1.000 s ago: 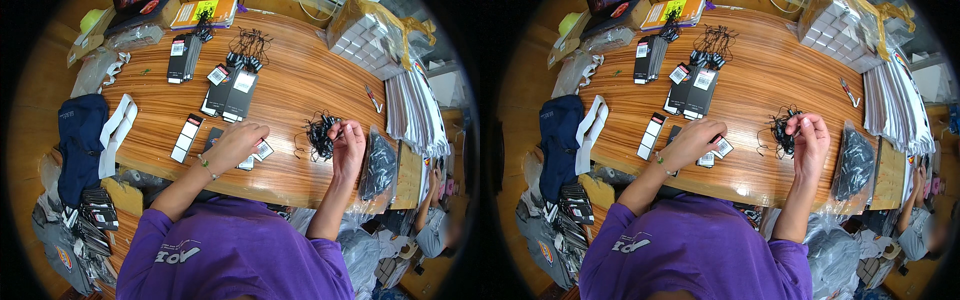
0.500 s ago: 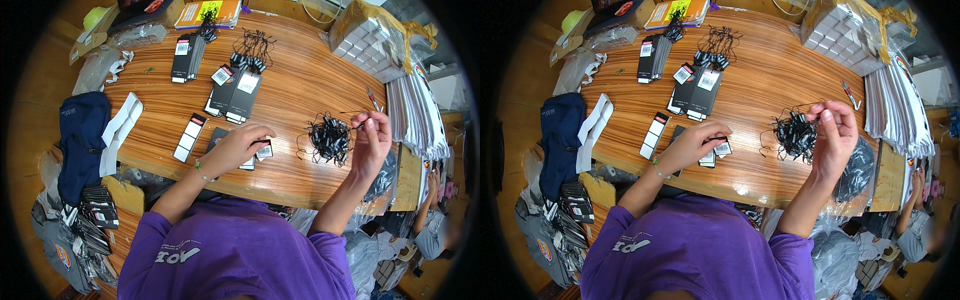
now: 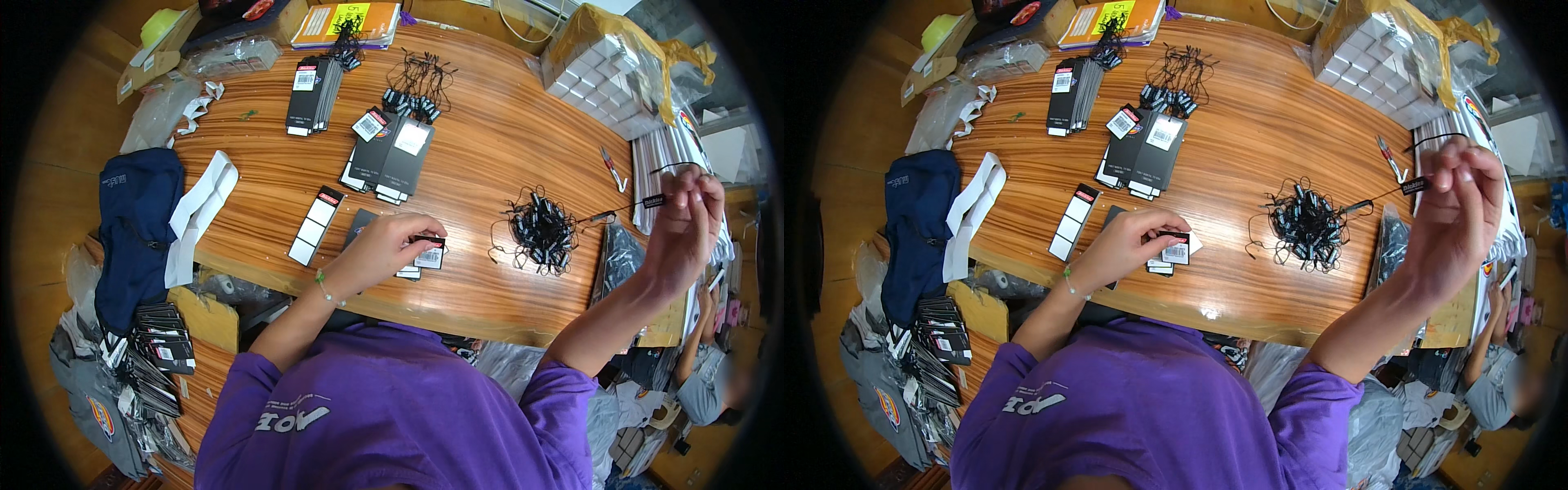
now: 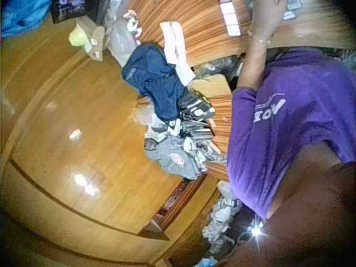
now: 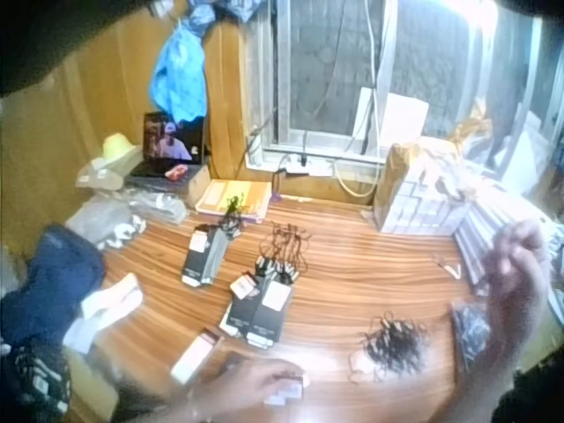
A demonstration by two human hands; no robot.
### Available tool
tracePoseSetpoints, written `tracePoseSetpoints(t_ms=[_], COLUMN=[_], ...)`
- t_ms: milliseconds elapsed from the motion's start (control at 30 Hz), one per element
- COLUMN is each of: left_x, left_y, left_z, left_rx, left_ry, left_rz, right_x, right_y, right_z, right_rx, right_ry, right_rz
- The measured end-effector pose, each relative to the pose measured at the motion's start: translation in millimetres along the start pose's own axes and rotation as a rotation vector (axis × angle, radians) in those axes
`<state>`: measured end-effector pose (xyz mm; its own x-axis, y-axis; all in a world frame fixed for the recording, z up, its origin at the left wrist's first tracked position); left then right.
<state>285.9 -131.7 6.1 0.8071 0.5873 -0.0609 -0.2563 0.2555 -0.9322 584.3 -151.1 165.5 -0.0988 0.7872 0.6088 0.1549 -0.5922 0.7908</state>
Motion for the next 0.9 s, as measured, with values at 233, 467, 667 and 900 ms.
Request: tracePoseSetpoints(t_ms=[233, 467, 667, 900], left_x=[-2.3, -2.7, -1.8, -0.4], left_y=[1.0, -3.6, -9.0, -10.5], left_z=[-1.0, 0.4, 2.1, 1.0], left_rx=[-0.070, -0.102, -0.091, -0.143], left_ry=[-0.005, -0.017, -0.015, -0.016], left_rz=[0.045, 0.017, 0.030, 0.026], right_x=[7.5, 1.3, 5.8, 1.8], right_y=[21.0, -4.6, -4.0, -19.4], right_z=[39.6, 44.2, 43.2, 31.8], right_rx=[-0.148, -0.068, 0.158, 0.232], right_ry=[-0.095, -0.194, -0.078, -0.004], right_rz=[0.098, -0.045, -0.113, -0.301])
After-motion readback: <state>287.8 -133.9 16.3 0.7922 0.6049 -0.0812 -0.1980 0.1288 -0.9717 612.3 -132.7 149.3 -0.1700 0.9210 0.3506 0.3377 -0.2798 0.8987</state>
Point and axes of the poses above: each hand's wrist, its own x-axis towards the middle knuckle, its own z-axis out of the back of the hand, y = z × x, the point moved 2 cm from there along x, towards the middle knuckle, and after that the axes turned 14 degrees about y, right-handed, at the moved point
